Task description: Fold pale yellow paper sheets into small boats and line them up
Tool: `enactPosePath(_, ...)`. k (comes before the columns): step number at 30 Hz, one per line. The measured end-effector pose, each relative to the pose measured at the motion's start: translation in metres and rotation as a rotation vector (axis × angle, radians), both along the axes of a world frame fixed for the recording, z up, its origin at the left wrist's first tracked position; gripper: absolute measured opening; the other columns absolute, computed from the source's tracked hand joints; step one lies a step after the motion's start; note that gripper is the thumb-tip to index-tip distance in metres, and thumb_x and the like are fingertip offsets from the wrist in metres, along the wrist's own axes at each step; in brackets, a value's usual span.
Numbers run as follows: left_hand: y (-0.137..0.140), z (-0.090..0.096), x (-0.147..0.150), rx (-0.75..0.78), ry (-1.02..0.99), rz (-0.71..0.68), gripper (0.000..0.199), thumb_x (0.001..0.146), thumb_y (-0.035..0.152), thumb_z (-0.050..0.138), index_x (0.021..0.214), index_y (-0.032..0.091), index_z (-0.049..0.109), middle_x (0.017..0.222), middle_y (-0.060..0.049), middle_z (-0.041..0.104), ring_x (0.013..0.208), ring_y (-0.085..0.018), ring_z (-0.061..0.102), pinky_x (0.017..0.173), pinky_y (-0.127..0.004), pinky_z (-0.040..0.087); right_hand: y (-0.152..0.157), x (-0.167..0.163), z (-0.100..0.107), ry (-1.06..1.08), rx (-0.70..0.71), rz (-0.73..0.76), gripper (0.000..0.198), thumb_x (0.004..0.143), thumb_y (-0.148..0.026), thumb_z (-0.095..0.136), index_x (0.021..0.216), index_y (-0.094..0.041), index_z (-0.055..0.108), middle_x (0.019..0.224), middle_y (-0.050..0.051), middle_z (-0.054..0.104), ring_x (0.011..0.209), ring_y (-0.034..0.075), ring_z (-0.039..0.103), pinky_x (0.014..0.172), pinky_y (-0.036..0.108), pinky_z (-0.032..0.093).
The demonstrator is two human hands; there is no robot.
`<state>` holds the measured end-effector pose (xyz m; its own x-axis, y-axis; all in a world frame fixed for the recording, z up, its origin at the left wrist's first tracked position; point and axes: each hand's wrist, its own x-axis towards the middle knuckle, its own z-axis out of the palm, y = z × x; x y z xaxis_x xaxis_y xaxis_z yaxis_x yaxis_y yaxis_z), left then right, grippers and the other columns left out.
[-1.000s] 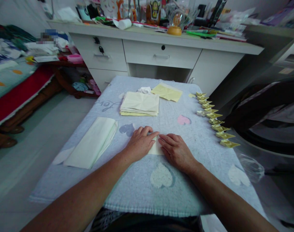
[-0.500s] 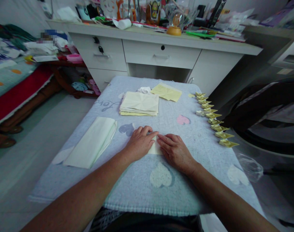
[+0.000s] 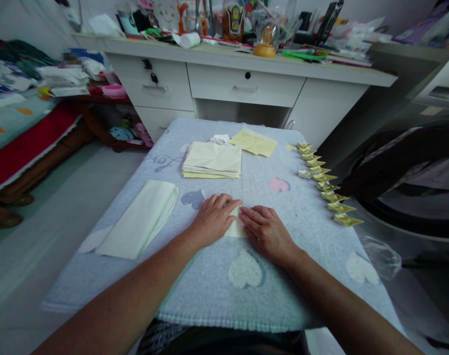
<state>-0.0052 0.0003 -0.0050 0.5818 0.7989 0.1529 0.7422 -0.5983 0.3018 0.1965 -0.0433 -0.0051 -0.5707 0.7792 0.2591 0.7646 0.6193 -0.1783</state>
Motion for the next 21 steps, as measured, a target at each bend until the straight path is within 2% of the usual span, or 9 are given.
enactPosePath(6, -0.001, 0.002, 0.000, -0.006, 0.001, -0.008, 0.039, 0.087, 0.020, 0.054, 0.125, 0.031, 0.053, 0.116, -0.003, 0.052, 0.103, -0.022, 0.046, 0.092, -0.038, 0.040, 0.001, 0.000, 0.003, 0.015, 0.001, 0.007, 0.037, 0.091, -0.018, 0.052, 0.127, -0.018, 0.059, 0.133, 0.007, 0.058, 0.110, 0.027, 0.049, 0.089, 0.044, 0.043)
enactPosePath(13, -0.001, 0.002, 0.000, -0.007, -0.001, 0.002, 0.039, 0.088, 0.022, 0.053, 0.125, 0.031, 0.054, 0.116, -0.003, 0.052, 0.102, -0.022, 0.047, 0.091, -0.038, 0.040, -0.001, 0.002, 0.009, 0.003, -0.002, 0.012, 0.031, 0.091, -0.018, 0.052, 0.120, -0.017, 0.063, 0.128, 0.007, 0.062, 0.105, 0.025, 0.052, 0.088, 0.043, 0.043)
enactPosePath(21, -0.001, 0.003, 0.000, 0.009, 0.027, 0.001, 0.038, 0.087, 0.023, 0.054, 0.125, 0.030, 0.055, 0.117, -0.004, 0.052, 0.101, -0.022, 0.047, 0.090, -0.038, 0.040, -0.016, 0.019, 0.014, 0.001, 0.000, 0.053, 0.029, 0.089, -0.017, 0.053, 0.115, -0.017, 0.065, 0.123, 0.007, 0.065, 0.100, 0.025, 0.053, 0.087, 0.042, 0.043)
